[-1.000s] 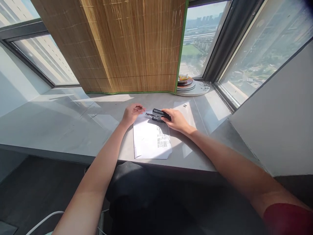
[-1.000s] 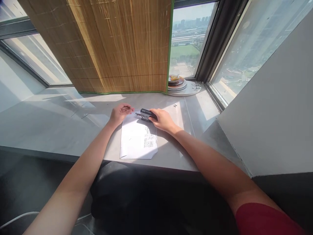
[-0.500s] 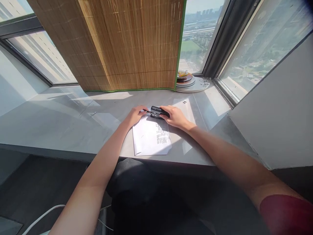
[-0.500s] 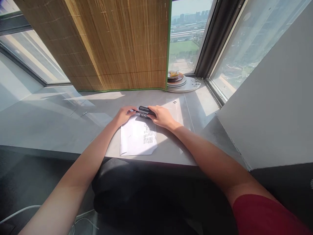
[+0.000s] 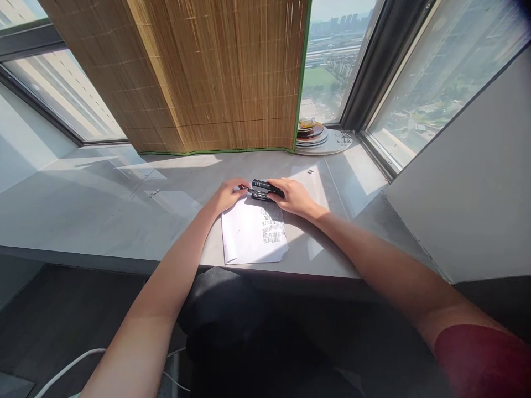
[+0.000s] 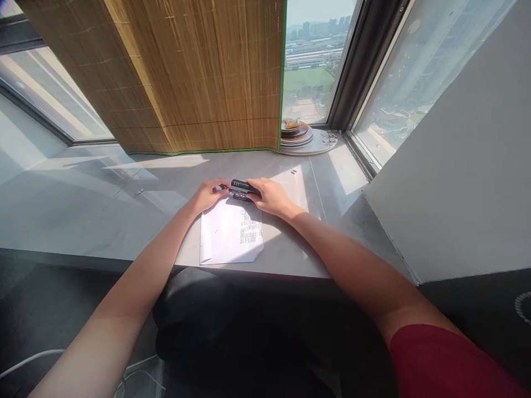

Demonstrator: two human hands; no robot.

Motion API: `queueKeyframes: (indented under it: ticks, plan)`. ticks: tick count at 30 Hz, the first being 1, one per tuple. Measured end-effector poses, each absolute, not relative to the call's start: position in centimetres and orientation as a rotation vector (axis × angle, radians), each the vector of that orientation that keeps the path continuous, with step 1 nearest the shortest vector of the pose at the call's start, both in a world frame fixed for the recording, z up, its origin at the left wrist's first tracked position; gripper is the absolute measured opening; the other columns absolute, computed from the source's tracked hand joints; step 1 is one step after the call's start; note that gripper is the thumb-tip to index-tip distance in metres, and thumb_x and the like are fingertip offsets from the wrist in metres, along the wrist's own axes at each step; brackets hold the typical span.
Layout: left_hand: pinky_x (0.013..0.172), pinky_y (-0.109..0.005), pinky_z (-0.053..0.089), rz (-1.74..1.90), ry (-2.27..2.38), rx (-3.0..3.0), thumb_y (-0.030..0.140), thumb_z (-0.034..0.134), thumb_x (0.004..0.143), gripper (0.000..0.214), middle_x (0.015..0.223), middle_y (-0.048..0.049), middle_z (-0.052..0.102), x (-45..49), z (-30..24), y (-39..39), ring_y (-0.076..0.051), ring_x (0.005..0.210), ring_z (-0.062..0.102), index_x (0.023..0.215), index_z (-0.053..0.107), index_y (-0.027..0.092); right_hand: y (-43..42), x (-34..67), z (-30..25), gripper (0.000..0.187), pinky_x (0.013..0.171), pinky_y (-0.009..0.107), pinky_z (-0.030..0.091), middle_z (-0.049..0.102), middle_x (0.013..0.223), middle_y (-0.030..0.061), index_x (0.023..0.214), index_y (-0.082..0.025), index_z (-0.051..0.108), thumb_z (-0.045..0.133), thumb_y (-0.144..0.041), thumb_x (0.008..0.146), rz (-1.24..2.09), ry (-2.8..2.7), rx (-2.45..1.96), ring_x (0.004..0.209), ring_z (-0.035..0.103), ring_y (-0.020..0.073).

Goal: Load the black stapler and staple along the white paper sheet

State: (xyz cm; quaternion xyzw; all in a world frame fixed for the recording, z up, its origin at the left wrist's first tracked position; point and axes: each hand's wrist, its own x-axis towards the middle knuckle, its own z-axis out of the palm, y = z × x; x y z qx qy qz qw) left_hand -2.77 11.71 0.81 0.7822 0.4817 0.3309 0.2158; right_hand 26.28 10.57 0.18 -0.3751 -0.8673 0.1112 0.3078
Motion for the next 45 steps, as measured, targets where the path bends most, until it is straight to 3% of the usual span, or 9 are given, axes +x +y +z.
queueKeyframes:
  ticks: [10, 16, 20, 26, 29, 36, 39, 42, 45]
  plan:
    - [0.084, -0.038, 0.06, 0.94, 1.337, 2.129, 0.05, 0.082, 0.09, 0.03, 0.115, -0.0096, 0.086, -3.4, 1.1, 11.7, -0.028, 0.102, 0.077, 0.102, 0.089, 0.023, 10.6, 26.3, 0.4, 0.031, 0.096, 0.046, 0.058, 0.081, 0.126, 0.0094, 0.134, -0.025, 0.075, 0.067, -0.028, 0.104, 0.366, -2.276, -1.002, 0.111, 0.074, 0.0336]
    - [0.096, -0.042, 0.065, 0.971, 1.284, 2.09, 0.057, 0.087, 0.086, 0.036, 0.113, -0.0116, 0.087, -4.4, 1.2, 11.4, -0.03, 0.108, 0.08, 0.1, 0.091, 0.025, 11.9, 26.8, -0.6, 0.038, 0.103, 0.049, 0.06, 0.08, 0.132, 0.0107, 0.138, -0.025, 0.077, 0.072, -0.028, 0.101, 0.468, -2.164, -1.007, 0.117, 0.075, 0.0334]
    - [0.104, -0.044, 0.065, 0.952, 1.207, 2.078, 0.053, 0.088, 0.087, 0.031, 0.11, -0.0107, 0.087, -4.8, 1.4, 11.0, -0.029, 0.108, 0.082, 0.099, 0.091, 0.025, 12.6, 27.5, -0.9, 0.036, 0.105, 0.05, 0.06, 0.081, 0.123, 0.0098, 0.132, -0.026, 0.081, 0.075, -0.029, 0.097, 0.552, -2.047, -1.014, 0.112, 0.075, 0.0308]
    - [0.1, -0.043, 0.064, 1.008, 1.112, 2.069, 0.034, 0.09, 0.082, 0.043, 0.104, -0.0072, 0.085, -2.8, 1.8, 10.4, -0.024, 0.101, 0.079, 0.122, 0.082, 0.022, 11.4, 27.1, -0.3, 0.037, 0.104, 0.051, 0.059, 0.081, 0.12, 0.0092, 0.129, -0.024, 0.082, 0.077, -0.039, 0.095, 0.714, -2.005, -0.78, 0.107, 0.074, 0.0296]
    - [0.099, -0.039, 0.061, 1.073, 1.037, 2.093, 0.03, 0.085, 0.082, 0.033, 0.107, -0.006, 0.082, -1.5, 2.0, 10.5, -0.022, 0.101, 0.076, 0.113, 0.078, 0.021, 10.5, 26.3, -0.1, 0.042, 0.105, 0.051, 0.059, 0.081, 0.121, 0.0094, 0.132, -0.025, 0.081, 0.076, -0.047, 0.097, 0.768, -1.97, -0.745, 0.109, 0.073, 0.0304]
    - [0.086, -0.034, 0.053, 1.075, 1.141, 2.11, 0.025, 0.084, 0.076, 0.02, 0.089, -0.0011, 0.074, -1.4, 2.2, 10.5, -0.019, 0.088, 0.067, 0.093, 0.074, 0.021, 9.6, 25.5, -0.4, 0.051, 0.108, 0.052, 0.059, 0.08, 0.123, 0.0124, 0.133, -0.022, 0.078, 0.074, -0.061, 0.1, 0.746, -1.928, -0.769, 0.112, 0.074, 0.0316]
    - [0.085, -0.034, 0.052, 0.983, 1.124, 2.124, 0.028, 0.084, 0.076, 0.02, 0.087, -0.001, 0.073, -1.7, 2.0, 10.3, -0.02, 0.088, 0.065, 0.093, 0.076, 0.021, 9.4, 25.5, -0.5, 0.052, 0.111, 0.054, 0.057, 0.08, 0.123, 0.0137, 0.129, -0.021, 0.079, 0.072, -0.064, 0.1, 0.709, -1.974, -0.749, 0.114, 0.073, 0.0318]
    - [0.086, -0.034, 0.053, 0.984, 1.076, 2.146, 0.037, 0.093, 0.071, 0.033, 0.095, -0.0035, 0.077, -2.1, 2.6, 10.7, -0.021, 0.092, 0.066, 0.094, 0.076, 0.021, 9.4, 25.7, 0.2, 0.055, 0.108, 0.054, 0.059, 0.079, 0.123, 0.0137, 0.13, -0.021, 0.079, 0.073, -0.066, 0.099, 0.73, -2.031, -0.755, 0.112, 0.073, 0.0315]
    - [0.09, -0.035, 0.054, 1.112, 1.085, 2.146, 0.05, 0.09, 0.082, 0.036, 0.101, -0.0071, 0.079, -2.0, 4.1, 10.5, -0.022, 0.095, 0.069, 0.096, 0.075, 0.02, 9.1, 26.5, 1.6, 0.055, 0.101, 0.052, 0.063, 0.08, 0.12, 0.0118, 0.129, -0.022, 0.08, 0.078, -0.066, 0.094, 0.739, -1.97, -0.835, 0.109, 0.075, 0.032]
